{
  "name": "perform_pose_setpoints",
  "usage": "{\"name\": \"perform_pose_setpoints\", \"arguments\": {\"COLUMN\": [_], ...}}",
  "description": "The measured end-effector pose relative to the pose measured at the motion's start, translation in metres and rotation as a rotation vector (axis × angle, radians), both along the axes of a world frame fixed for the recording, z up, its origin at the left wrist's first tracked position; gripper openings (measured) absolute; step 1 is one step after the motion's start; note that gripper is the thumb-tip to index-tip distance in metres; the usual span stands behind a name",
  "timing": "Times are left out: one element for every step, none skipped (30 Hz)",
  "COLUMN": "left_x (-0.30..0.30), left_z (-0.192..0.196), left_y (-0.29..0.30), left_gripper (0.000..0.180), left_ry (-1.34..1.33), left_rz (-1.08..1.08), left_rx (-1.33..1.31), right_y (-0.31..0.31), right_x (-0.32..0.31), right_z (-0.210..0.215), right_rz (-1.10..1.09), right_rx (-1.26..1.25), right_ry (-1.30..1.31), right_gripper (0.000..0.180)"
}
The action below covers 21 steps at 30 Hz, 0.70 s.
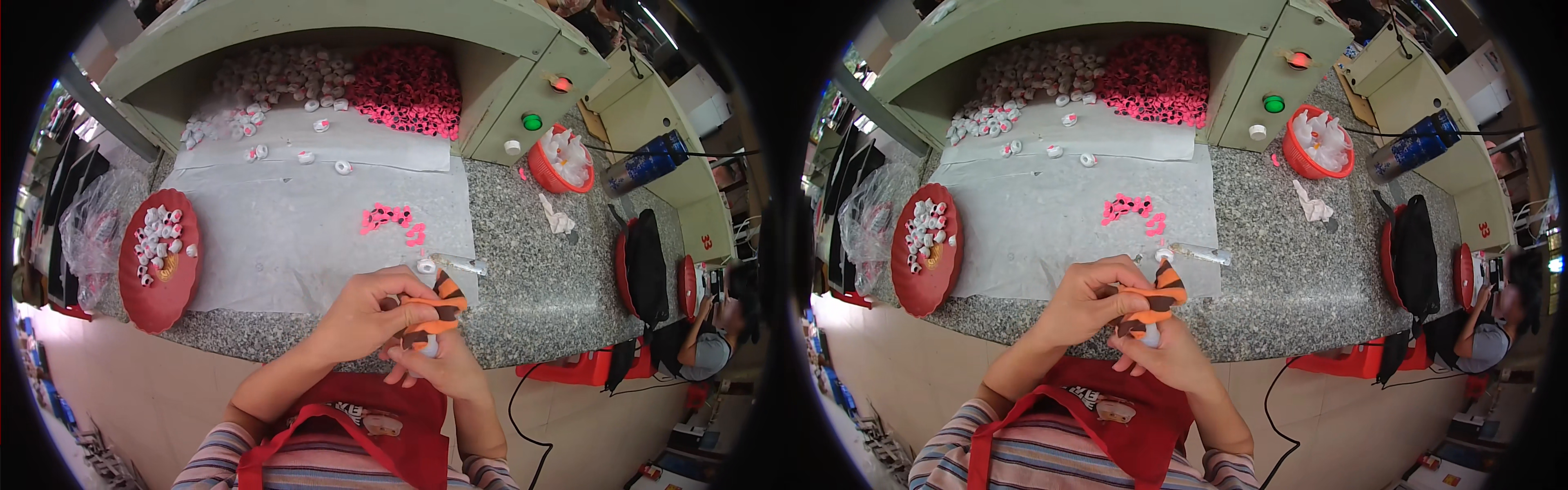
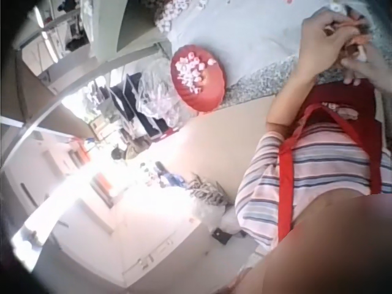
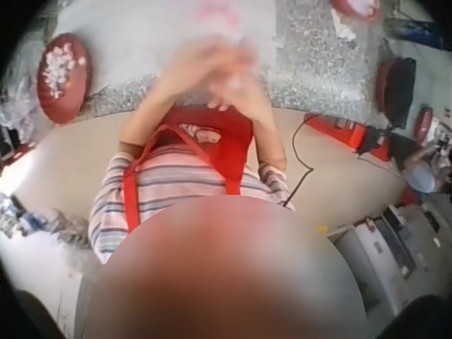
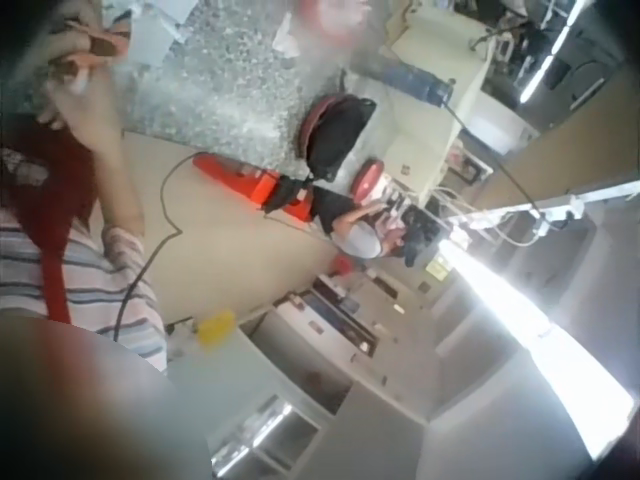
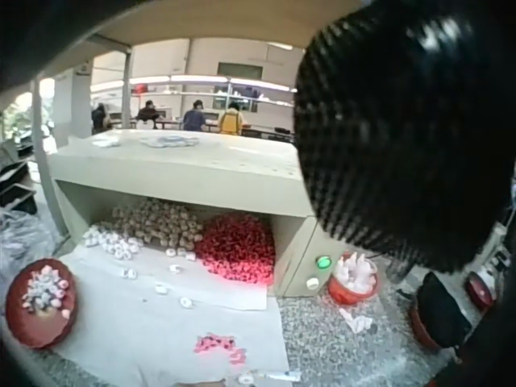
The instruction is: Apply glue to small white ceramic cat faces and attach them to pink decorative components.
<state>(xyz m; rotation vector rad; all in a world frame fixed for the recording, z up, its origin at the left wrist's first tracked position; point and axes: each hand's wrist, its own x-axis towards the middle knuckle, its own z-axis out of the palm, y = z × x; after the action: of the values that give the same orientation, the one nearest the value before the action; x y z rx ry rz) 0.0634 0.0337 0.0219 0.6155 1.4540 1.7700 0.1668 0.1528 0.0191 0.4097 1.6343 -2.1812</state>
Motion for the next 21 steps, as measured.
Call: {"name": "perform_pose_setpoints", "arguments": {"left_x": [0.0, 0.001, 0.0, -0.002, -0.002, -0.002, 0.0, 0.0, 0.0, -0.001, -0.003, -0.007, -0.015, -0.021, -0.024, -0.024, -0.023, -0.023, -0.022, -0.023, -0.019], "left_z": [0.002, 0.003, 0.004, 0.004, 0.003, 0.002, 0.0, -0.001, -0.001, 0.0, 0.001, 0.003, 0.007, 0.009, 0.007, 0.008, 0.009, 0.012, 0.013, 0.017, 0.02], "left_y": [-0.002, -0.003, -0.005, -0.007, -0.008, -0.009, -0.009, -0.009, -0.011, -0.013, -0.015, -0.017, -0.017, -0.016, -0.015, -0.01, -0.001, 0.008, 0.019, 0.038, 0.059], "left_gripper": [0.011, 0.009, 0.009, 0.008, 0.008, 0.008, 0.008, 0.009, 0.009, 0.009, 0.008, 0.008, 0.009, 0.01, 0.009, 0.009, 0.009, 0.011, 0.031, 0.039, 0.048], "left_ry": [0.006, 0.011, 0.01, -0.031, -0.071, -0.072, -0.051, -0.03, -0.03, -0.065, -0.099, -0.1, -0.109, -0.118, -0.133, -0.131, -0.125, -0.12, -0.094, -0.064, -0.036], "left_rz": [0.024, 0.048, 0.049, 0.097, 0.144, 0.15, 0.195, 0.24, 0.243, 0.287, 0.33, 0.327, 0.354, 0.38, 0.421, 0.419, 0.442, 0.46, 0.477, 0.337, 0.2], "left_rx": [0.011, 0.022, 0.022, 0.049, 0.075, 0.074, 0.082, 0.089, 0.086, 0.083, 0.079, 0.08, 0.077, 0.075, 0.058, 0.059, 0.106, 0.156, 0.121, 0.253, 0.385], "right_y": [-0.003, -0.005, -0.01, -0.016, -0.02, -0.02, -0.019, -0.017, -0.016, -0.013, -0.012, -0.01, -0.008, -0.007, -0.007, -0.008, -0.008, -0.006, -0.004, -0.003, -0.003], "right_x": [0.0, 0.001, 0.0, 0.0, 0.0, 0.003, 0.006, 0.009, 0.012, 0.014, 0.016, 0.018, 0.021, 0.023, 0.024, 0.025, 0.028, 0.032, 0.04, 0.044, 0.046], "right_z": [0.0, -0.001, -0.002, -0.004, -0.006, -0.009, -0.013, -0.015, -0.016, -0.015, -0.015, -0.014, -0.012, -0.01, -0.009, -0.007, -0.007, -0.006, -0.007, -0.007, -0.005], "right_rz": [-0.065, -0.13, -0.128, -0.331, -0.534, -0.528, -0.491, -0.454, -0.451, -0.408, -0.365, -0.369, -0.378, -0.387, -0.387, -0.457, -0.529, -0.536, -0.598, -0.66, -0.654], "right_rx": [0.012, 0.023, 0.023, 0.107, 0.19, 0.187, 0.267, 0.345, 0.342, 0.301, 0.26, 0.261, 0.127, -0.006, -0.007, -0.029, -0.05, -0.044, -0.019, 0.007, 0.012], "right_ry": [0.024, 0.047, 0.046, 0.172, 0.298, 0.298, 0.323, 0.349, 0.348, 0.316, 0.285, 0.284, 0.251, 0.219, 0.221, 0.215, 0.21, 0.214, 0.252, 0.291, 0.287], "right_gripper": [0.036, 0.031, 0.031, 0.03, 0.029, 0.029, 0.03, 0.03, 0.03, 0.03, 0.03, 0.03, 0.029, 0.028, 0.028, 0.027, 0.026, 0.026, 0.029, 0.031, 0.031]}}
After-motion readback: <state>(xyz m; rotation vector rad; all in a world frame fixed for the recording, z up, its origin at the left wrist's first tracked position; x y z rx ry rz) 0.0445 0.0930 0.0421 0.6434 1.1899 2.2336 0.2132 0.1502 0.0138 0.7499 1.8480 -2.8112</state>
